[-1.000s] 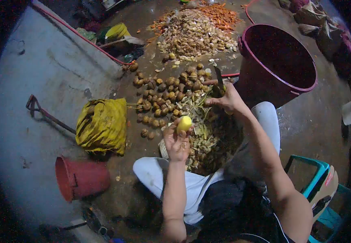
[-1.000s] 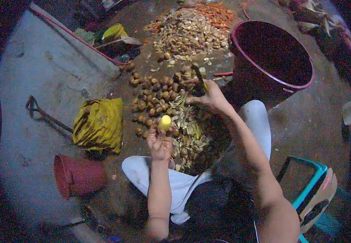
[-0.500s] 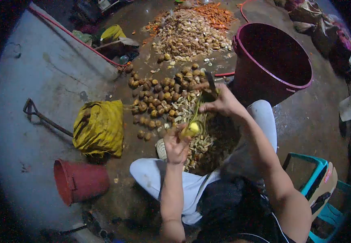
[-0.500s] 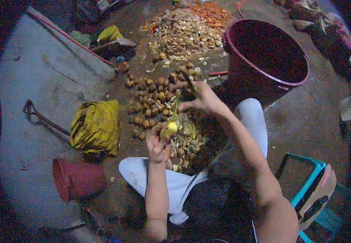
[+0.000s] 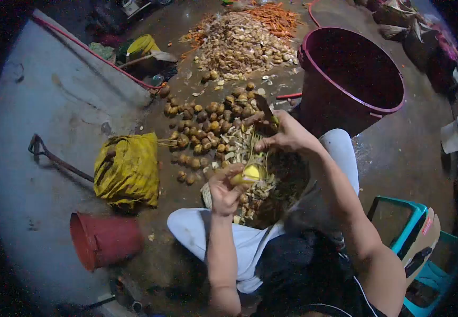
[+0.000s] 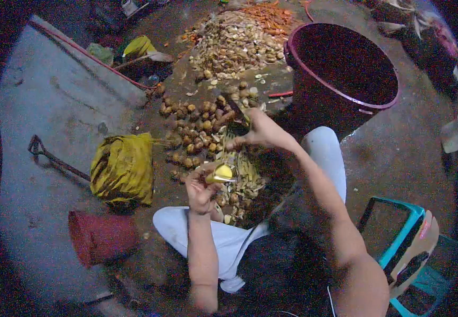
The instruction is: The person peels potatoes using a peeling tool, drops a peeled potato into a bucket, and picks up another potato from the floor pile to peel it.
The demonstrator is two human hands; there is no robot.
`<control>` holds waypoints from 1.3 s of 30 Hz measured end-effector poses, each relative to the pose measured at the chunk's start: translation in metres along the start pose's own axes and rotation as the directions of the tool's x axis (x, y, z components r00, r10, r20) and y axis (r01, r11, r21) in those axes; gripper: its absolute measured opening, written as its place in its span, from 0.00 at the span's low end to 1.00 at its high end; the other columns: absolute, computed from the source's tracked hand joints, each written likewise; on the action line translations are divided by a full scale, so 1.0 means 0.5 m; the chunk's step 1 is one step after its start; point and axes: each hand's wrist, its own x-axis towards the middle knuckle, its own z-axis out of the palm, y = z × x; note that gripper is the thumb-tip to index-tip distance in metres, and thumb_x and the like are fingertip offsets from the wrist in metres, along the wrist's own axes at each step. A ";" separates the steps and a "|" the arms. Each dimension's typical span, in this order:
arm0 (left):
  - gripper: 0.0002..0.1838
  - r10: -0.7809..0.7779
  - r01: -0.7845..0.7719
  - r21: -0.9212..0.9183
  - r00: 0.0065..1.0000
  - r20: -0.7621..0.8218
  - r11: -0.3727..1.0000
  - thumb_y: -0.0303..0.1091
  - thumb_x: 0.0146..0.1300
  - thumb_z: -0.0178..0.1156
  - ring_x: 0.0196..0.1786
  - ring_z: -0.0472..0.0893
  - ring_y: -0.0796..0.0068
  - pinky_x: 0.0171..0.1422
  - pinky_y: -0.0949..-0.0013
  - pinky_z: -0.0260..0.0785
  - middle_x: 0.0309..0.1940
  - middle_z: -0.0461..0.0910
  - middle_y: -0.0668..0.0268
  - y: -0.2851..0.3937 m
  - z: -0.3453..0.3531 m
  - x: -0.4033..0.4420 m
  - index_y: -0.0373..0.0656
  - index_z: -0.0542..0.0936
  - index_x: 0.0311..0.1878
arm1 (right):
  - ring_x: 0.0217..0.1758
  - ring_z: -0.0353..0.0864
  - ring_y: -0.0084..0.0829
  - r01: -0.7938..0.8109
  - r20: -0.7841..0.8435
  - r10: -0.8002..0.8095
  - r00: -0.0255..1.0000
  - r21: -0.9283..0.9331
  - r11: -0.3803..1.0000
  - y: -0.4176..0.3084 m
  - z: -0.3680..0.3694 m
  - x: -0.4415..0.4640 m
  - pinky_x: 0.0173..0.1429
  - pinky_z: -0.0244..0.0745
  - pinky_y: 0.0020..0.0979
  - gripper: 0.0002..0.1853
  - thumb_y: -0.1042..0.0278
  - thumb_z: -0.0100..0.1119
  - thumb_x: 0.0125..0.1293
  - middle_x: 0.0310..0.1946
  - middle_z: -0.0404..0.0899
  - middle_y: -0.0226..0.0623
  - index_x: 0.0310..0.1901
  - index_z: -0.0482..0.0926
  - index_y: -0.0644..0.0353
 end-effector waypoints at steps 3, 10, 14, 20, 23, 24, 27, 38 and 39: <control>0.21 -0.024 0.024 0.010 0.999 -0.022 1.000 0.21 0.53 0.69 0.50 0.82 0.63 0.56 0.64 0.76 0.50 0.79 0.54 -0.012 -0.019 -0.010 0.35 0.78 0.51 | 0.56 0.75 0.29 -0.124 -0.136 0.102 0.985 -0.159 0.980 0.036 -0.029 0.011 0.63 0.67 0.33 0.29 0.62 0.81 0.45 0.49 0.80 0.36 0.48 0.80 0.63; 0.25 -0.056 -0.002 -0.505 0.993 -0.101 0.863 0.28 0.54 0.70 0.55 0.77 0.65 0.62 0.60 0.66 0.52 0.78 0.61 -0.036 -0.033 -0.004 0.40 0.76 0.56 | 0.55 0.74 0.27 -0.138 -0.109 0.147 0.983 0.084 0.987 0.017 -0.013 0.009 0.62 0.67 0.33 0.29 0.58 0.81 0.45 0.50 0.78 0.34 0.49 0.80 0.59; 0.26 -0.044 -0.003 -0.470 0.995 -0.089 0.883 0.27 0.57 0.68 0.55 0.76 0.67 0.64 0.59 0.66 0.53 0.77 0.64 -0.034 -0.046 0.002 0.42 0.73 0.60 | 0.50 0.76 0.24 -0.168 -0.158 0.159 0.974 -0.044 0.985 0.032 -0.002 -0.002 0.57 0.71 0.31 0.27 0.64 0.79 0.47 0.47 0.81 0.36 0.50 0.80 0.60; 0.27 -0.079 0.003 -0.367 0.978 -0.192 0.930 0.19 0.56 0.65 0.58 0.76 0.65 0.65 0.59 0.70 0.55 0.76 0.62 0.017 -0.023 0.003 0.39 0.72 0.60 | 0.41 0.83 0.39 -0.097 -0.059 0.084 0.995 -0.282 0.955 0.072 0.064 -0.034 0.49 0.77 0.36 0.23 0.71 0.72 0.49 0.37 0.82 0.45 0.49 0.79 0.61; 0.26 -0.010 -0.080 -0.314 0.961 -0.275 0.946 0.16 0.55 0.62 0.59 0.76 0.64 0.67 0.60 0.68 0.55 0.75 0.60 -0.025 -0.068 -0.008 0.38 0.72 0.59 | 0.36 0.80 0.51 -0.020 -0.025 0.010 1.000 -0.455 0.890 0.041 0.107 -0.052 0.40 0.76 0.43 0.23 0.63 0.71 0.52 0.33 0.79 0.47 0.51 0.80 0.54; 0.25 0.061 -0.153 -0.282 0.949 -0.309 0.947 0.15 0.54 0.62 0.59 0.76 0.64 0.66 0.62 0.68 0.55 0.76 0.58 -0.017 -0.047 -0.002 0.37 0.73 0.57 | 0.35 0.80 0.50 -0.033 -0.026 0.023 0.999 -0.490 0.871 0.033 0.122 -0.056 0.38 0.75 0.44 0.23 0.63 0.72 0.52 0.32 0.78 0.46 0.52 0.79 0.51; 0.24 0.076 -0.180 -0.319 0.947 -0.313 0.931 0.16 0.53 0.63 0.59 0.76 0.64 0.66 0.63 0.68 0.53 0.77 0.58 -0.030 -0.060 -0.013 0.38 0.73 0.56 | 0.31 0.79 0.50 -0.014 -0.035 -0.005 0.999 -0.533 0.846 0.014 0.155 -0.071 0.35 0.74 0.46 0.25 0.63 0.72 0.50 0.32 0.76 0.44 0.53 0.79 0.46; 0.22 0.072 -0.168 -0.329 0.956 -0.285 0.929 0.21 0.55 0.67 0.56 0.78 0.62 0.61 0.61 0.74 0.53 0.78 0.58 -0.034 -0.057 0.000 0.40 0.75 0.54 | 0.44 0.80 0.53 -0.229 0.062 0.292 0.954 -0.477 0.849 0.058 0.133 -0.044 0.49 0.77 0.44 0.27 0.63 0.70 0.49 0.40 0.81 0.54 0.53 0.79 0.61; 0.21 0.033 -0.138 -0.355 0.958 -0.286 0.924 0.21 0.56 0.67 0.56 0.78 0.62 0.60 0.61 0.75 0.53 0.78 0.57 -0.037 -0.065 0.001 0.41 0.76 0.54 | 0.44 0.81 0.53 -0.252 0.051 0.317 0.947 -0.492 0.833 0.048 0.130 -0.043 0.49 0.77 0.43 0.27 0.62 0.71 0.49 0.40 0.81 0.54 0.53 0.79 0.61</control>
